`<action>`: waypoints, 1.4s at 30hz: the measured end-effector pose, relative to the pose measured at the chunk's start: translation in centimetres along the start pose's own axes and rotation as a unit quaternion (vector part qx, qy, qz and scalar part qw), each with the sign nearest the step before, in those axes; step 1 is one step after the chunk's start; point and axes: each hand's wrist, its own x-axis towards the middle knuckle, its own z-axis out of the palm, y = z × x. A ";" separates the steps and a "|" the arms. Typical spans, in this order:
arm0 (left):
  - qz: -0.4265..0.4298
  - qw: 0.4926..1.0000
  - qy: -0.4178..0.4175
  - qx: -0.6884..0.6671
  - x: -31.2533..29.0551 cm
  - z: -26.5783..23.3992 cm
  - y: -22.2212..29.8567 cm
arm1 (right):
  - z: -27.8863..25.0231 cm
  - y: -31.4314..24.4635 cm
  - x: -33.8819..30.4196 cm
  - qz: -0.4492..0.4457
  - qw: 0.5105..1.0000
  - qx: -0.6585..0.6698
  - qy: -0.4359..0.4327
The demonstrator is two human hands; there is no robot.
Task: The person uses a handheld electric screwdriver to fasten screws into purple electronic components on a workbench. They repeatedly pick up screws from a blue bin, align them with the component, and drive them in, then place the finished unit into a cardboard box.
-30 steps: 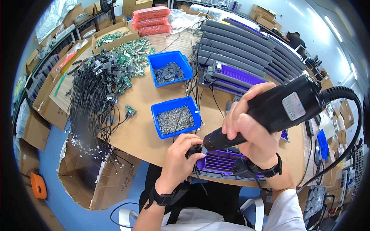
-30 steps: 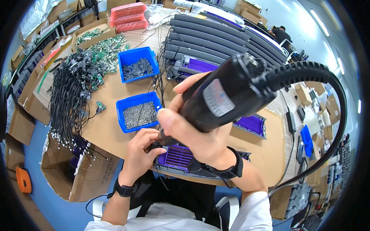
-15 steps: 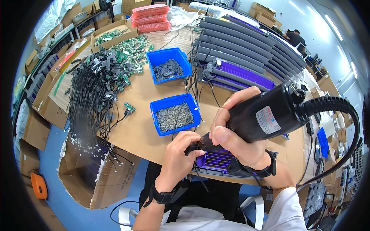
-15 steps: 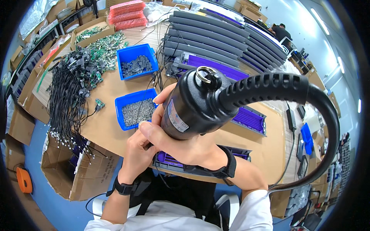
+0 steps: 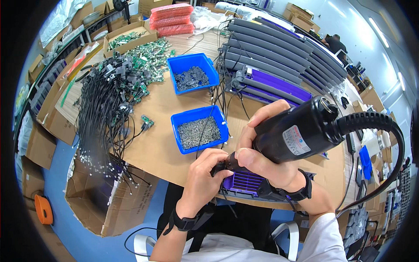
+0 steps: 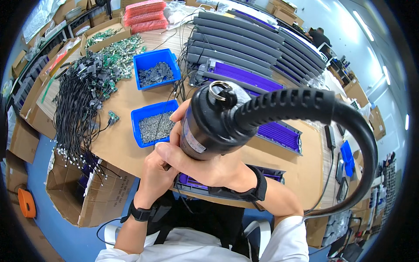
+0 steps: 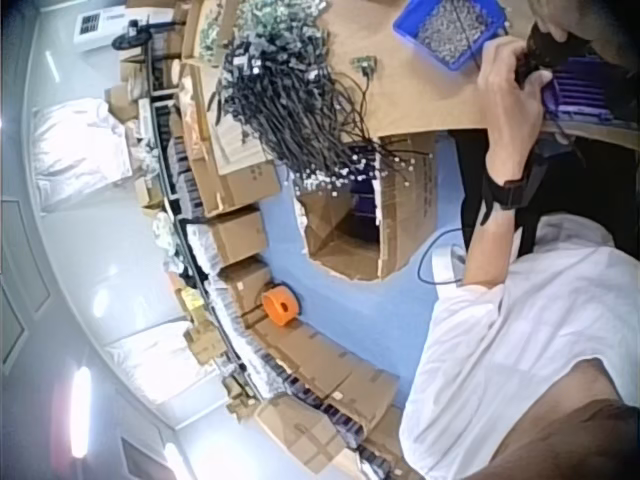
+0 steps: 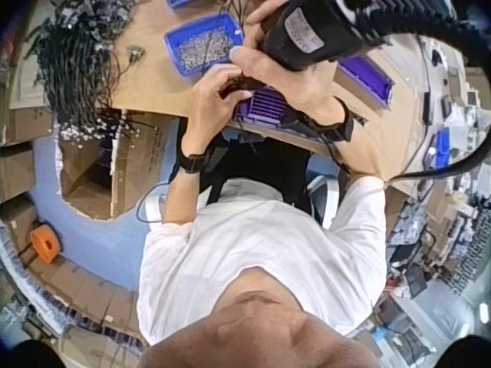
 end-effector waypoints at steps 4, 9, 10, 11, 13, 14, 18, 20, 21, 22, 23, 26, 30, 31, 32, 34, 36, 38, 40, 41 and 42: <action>0.010 1.000 -0.006 0.014 0.1 0.0 0.0 | 0.0 0.0 0.5 0.023 0.999 0.014 -0.034; -0.022 0.999 -0.010 -0.030 -0.2 0.2 -0.5 | -0.3 0.6 1.0 0.049 0.993 0.086 -0.060; -0.020 0.999 -0.012 -0.026 -0.2 0.2 -0.5 | -0.4 0.8 0.9 0.055 0.992 0.101 -0.055; -0.018 1.000 -0.013 -0.022 -0.2 0.1 -0.4 | -0.6 0.9 0.9 0.061 0.990 0.117 -0.050; -0.016 1.000 -0.014 -0.022 -0.2 0.1 -0.3 | -0.8 1.3 0.9 0.061 0.989 0.125 -0.043; -0.016 0.999 -0.014 -0.025 -0.2 0.1 -0.4 | -0.7 1.4 0.9 0.056 0.991 0.117 -0.039; -0.015 0.999 -0.015 -0.035 -0.3 0.2 -0.6 | -0.4 1.2 0.8 0.031 0.997 0.058 -0.043; -0.031 0.998 -0.015 -0.043 -0.3 0.3 -0.5 | -0.3 1.1 0.9 0.016 0.998 0.039 -0.049; -0.039 0.998 -0.016 -0.047 -0.4 0.3 -0.5 | -0.3 1.0 0.9 0.009 0.998 0.030 -0.052; -0.033 0.998 -0.017 -0.045 -0.5 0.4 -0.8 | -0.4 0.9 0.8 -0.006 0.999 0.014 -0.052; -0.026 0.999 -0.019 -0.041 -0.5 0.4 -1.2 | -0.4 0.6 0.9 -0.023 0.998 -0.002 -0.051; -0.037 0.996 -0.025 -0.075 -0.4 0.5 -1.1 | -0.5 -1.4 0.4 -0.034 0.999 -0.016 -0.003; -0.030 0.995 -0.093 0.010 0.5 -0.3 -0.1 | -3.2 -3.9 -0.6 0.004 0.998 -0.016 0.062; -0.063 0.990 -0.124 0.034 0.8 -0.5 0.7 | -3.8 -4.6 -1.2 0.009 0.996 -0.039 0.074; -0.026 0.989 -0.123 0.078 0.9 -0.6 0.5 | -4.4 -5.2 -1.8 0.012 0.995 -0.060 0.082; 0.045 0.978 -0.122 0.161 1.0 -0.4 0.0 | -6.0 -5.6 -3.4 -0.028 0.988 -0.102 0.110; 0.014 0.981 -0.121 0.149 1.1 -0.2 0.9 | -8.0 -6.9 -5.4 -0.052 0.976 -0.145 0.153; 0.024 0.982 -0.121 0.146 1.1 -0.1 1.7 | -9.3 -7.9 -7.4 -0.108 0.955 -0.149 0.234; 0.070 0.979 -0.118 0.151 0.7 -0.4 2.1 | -11.0 -8.6 -9.0 -0.162 0.933 -0.169 0.274; -0.003 0.983 -0.133 0.127 0.4 -0.5 3.2 | -12.3 -8.6 -10.0 -0.174 0.916 -0.198 0.301; -0.021 0.987 -0.130 0.088 -0.1 -0.6 3.0 | -13.4 -8.5 -10.9 -0.186 0.900 -0.224 0.324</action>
